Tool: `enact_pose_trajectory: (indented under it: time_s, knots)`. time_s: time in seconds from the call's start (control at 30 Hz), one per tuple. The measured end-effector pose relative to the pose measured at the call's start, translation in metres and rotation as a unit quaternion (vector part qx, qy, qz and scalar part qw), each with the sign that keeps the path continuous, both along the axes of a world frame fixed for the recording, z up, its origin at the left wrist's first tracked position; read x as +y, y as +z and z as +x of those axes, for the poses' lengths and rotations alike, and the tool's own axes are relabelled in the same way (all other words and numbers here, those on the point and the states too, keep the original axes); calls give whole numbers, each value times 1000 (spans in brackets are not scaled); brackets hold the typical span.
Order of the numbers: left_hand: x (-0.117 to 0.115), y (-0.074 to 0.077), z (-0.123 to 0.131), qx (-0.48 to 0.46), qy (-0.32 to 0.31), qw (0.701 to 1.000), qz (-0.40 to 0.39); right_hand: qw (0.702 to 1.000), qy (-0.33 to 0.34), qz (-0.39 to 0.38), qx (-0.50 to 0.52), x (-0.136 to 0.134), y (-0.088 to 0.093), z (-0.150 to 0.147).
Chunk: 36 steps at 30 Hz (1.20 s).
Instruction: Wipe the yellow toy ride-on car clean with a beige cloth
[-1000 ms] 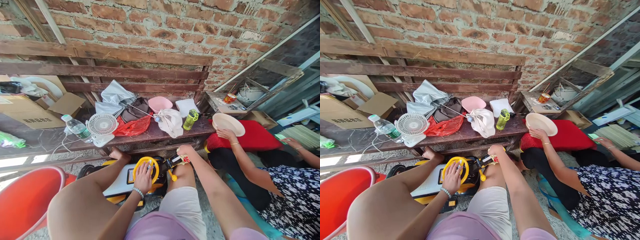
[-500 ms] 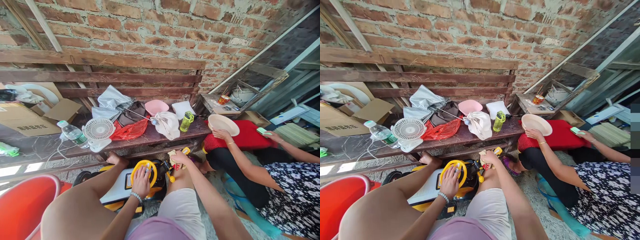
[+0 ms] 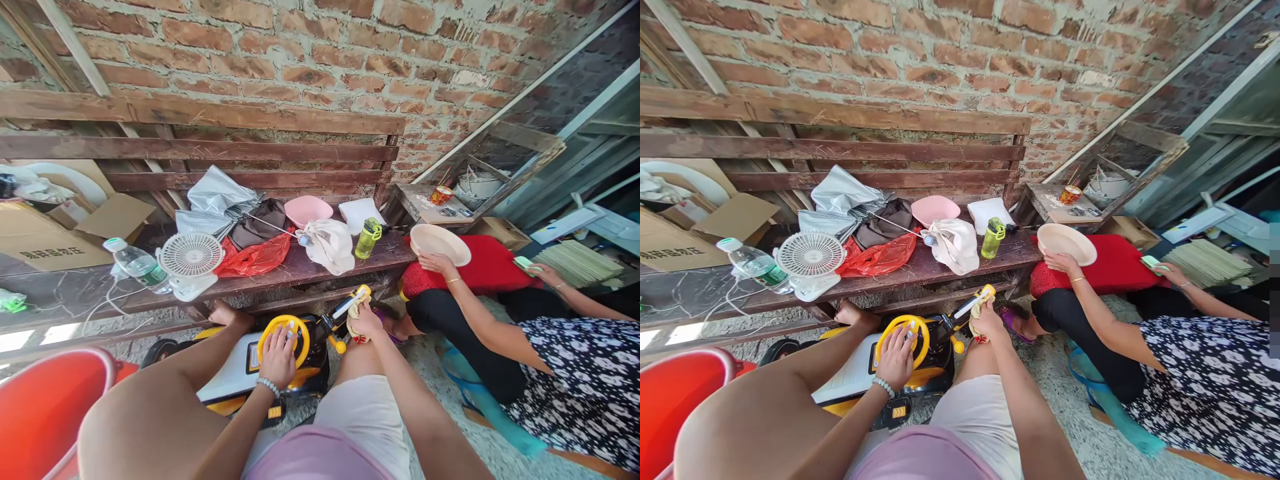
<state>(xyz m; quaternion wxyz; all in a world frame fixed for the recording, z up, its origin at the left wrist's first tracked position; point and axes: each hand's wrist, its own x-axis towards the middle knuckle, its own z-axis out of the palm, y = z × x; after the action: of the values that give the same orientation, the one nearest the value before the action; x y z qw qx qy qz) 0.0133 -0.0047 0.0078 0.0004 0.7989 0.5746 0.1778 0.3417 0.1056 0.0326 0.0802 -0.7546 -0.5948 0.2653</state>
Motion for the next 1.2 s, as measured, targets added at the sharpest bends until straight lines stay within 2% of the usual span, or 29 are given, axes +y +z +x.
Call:
enact_pose_trajectory:
  time_s: [0.07,0.17,0.3,0.4,0.5,0.6,0.67,0.8,0.87,1.0,1.2]
  knots:
    - [0,0,0,-5,2,1000,1,992,61,-53,-92,-1,2,-14]
    - [0,0,1,-10,3,1000,1,980,139,-42,-137,-14,3,-26]
    - [1,1,1,-9,4,1000,-2,962,247,18,-114,-38,1,-26]
    - [1,1,0,-9,3,1000,-9,955,283,44,-81,-46,-1,-20]
    - [1,0,0,-13,-2,1000,-17,951,299,45,-69,-44,-5,-13]
    - [0,0,0,-18,3,1000,-22,954,282,37,-97,-40,-11,-13]
    - [-1,1,1,-18,5,1000,-24,963,240,29,-121,-36,-14,-15]
    - [-1,5,1,-17,6,999,-28,987,90,-12,-131,-22,-11,-17]
    - [-1,5,1,-17,8,999,-26,990,69,-29,-121,-13,-8,-15]
    - [0,3,1,-6,5,1000,-18,985,106,-23,-136,-12,-9,-18]
    - [1,2,1,-2,4,1000,-17,953,283,36,-102,-37,-15,-18]
